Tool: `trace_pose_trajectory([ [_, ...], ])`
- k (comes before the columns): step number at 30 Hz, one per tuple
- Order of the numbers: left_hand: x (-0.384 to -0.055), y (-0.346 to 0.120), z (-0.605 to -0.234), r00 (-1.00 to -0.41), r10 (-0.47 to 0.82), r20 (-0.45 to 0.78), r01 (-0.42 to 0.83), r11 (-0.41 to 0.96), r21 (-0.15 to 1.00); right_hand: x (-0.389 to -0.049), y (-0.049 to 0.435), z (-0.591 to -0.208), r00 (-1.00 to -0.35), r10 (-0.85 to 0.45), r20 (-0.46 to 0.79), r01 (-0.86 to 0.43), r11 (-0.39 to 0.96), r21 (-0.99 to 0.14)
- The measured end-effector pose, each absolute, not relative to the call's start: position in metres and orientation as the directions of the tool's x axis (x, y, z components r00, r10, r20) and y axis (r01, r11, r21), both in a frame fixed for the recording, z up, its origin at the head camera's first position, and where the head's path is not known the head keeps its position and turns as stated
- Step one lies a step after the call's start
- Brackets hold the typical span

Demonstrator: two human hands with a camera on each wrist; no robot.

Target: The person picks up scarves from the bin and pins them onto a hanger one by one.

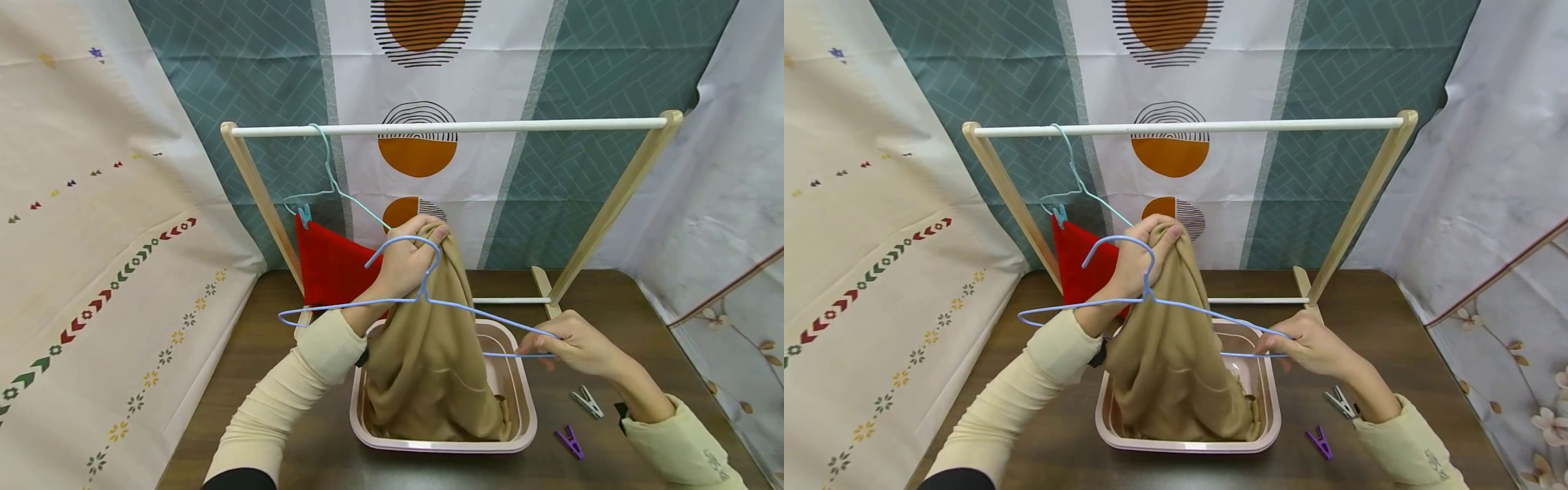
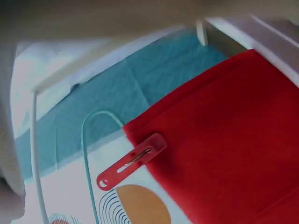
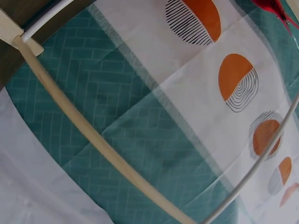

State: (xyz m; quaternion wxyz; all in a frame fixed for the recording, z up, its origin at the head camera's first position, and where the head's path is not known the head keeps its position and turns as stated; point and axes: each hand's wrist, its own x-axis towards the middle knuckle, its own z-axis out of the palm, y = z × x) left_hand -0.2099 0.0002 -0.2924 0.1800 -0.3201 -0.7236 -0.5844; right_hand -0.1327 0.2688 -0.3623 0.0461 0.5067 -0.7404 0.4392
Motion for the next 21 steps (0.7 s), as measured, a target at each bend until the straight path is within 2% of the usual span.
trace_pose_trajectory([
  [3, -0.218, 0.003, -0.286, -0.684, 0.155, 0.713, 0.729, 0.134, 0.671, -0.133, 0.266, -0.362, -0.466, -0.73, 0.499, -0.778, 0.069, -0.625],
  [7, -0.23, 0.005, -0.278, -0.655, 0.061, 0.753, 0.74, 0.249, 0.624, -0.133, 0.266, -0.36, -0.458, -0.748, 0.481, -0.769, 0.062, -0.636],
  [11, -0.24, 0.005, -0.274, -0.66, 0.113, 0.743, 0.705, 0.436, 0.56, -0.134, 0.267, -0.358, -0.419, -0.74, 0.526, -0.793, 0.016, -0.609],
  [15, -0.249, 0.002, -0.273, -0.72, 0.281, 0.635, 0.638, 0.629, 0.445, -0.134, 0.267, -0.359, -0.417, -0.686, 0.596, -0.823, 0.006, -0.569],
  [18, -0.254, 0.001, -0.275, -0.789, 0.396, 0.47, 0.591, 0.7, 0.402, -0.134, 0.267, -0.359, -0.422, -0.653, 0.628, -0.831, 0.001, -0.557],
  [21, -0.256, 0.001, -0.278, -0.826, 0.459, 0.327, 0.558, 0.746, 0.364, -0.136, 0.268, -0.359, -0.406, -0.643, 0.65, -0.839, -0.02, -0.544],
])
